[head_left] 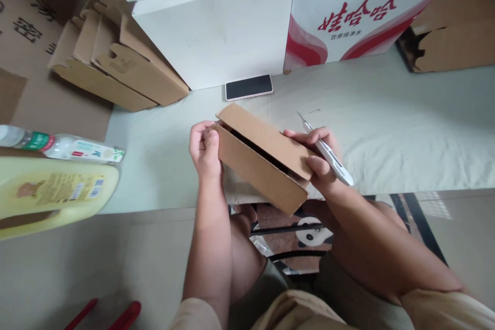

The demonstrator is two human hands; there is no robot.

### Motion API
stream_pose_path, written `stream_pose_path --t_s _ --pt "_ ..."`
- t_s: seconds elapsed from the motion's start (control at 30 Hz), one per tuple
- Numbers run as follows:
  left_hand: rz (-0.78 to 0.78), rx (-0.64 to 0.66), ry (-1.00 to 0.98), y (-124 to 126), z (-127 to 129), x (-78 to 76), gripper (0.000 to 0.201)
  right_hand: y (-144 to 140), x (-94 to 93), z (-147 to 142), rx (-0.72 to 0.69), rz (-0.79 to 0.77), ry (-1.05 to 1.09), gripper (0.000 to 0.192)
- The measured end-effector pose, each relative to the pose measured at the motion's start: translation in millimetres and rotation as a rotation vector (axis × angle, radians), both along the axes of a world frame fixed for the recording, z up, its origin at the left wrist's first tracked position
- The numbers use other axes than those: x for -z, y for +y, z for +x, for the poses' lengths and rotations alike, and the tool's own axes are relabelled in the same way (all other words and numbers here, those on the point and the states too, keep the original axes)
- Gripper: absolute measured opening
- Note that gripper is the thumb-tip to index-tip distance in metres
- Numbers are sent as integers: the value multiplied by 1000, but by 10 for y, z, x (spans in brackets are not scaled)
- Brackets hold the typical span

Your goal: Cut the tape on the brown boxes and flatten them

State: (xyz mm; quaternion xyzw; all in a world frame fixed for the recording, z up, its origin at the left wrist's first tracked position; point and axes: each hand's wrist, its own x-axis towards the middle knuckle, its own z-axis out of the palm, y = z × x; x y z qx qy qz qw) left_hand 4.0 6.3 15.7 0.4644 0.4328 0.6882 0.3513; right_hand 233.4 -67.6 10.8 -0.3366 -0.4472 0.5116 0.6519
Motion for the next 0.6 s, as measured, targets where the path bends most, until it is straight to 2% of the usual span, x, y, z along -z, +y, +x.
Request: stream_pose_path --t_s 0.23,0.33,0.47,0.6 --pt "24 -41 108 0 -2 19 48 6 5 -1 -23 22 -49 42" --pt "23 -73 187 7 -25 39 53 15 15 2 0 -18 -70 44" --pt "30 1 258 0 -72 32 42 18 13 12 21 -75 -91 48" --pt "18 64 237 -24 -89 -2 29 16 -8 -2 18 -95 -75 46"
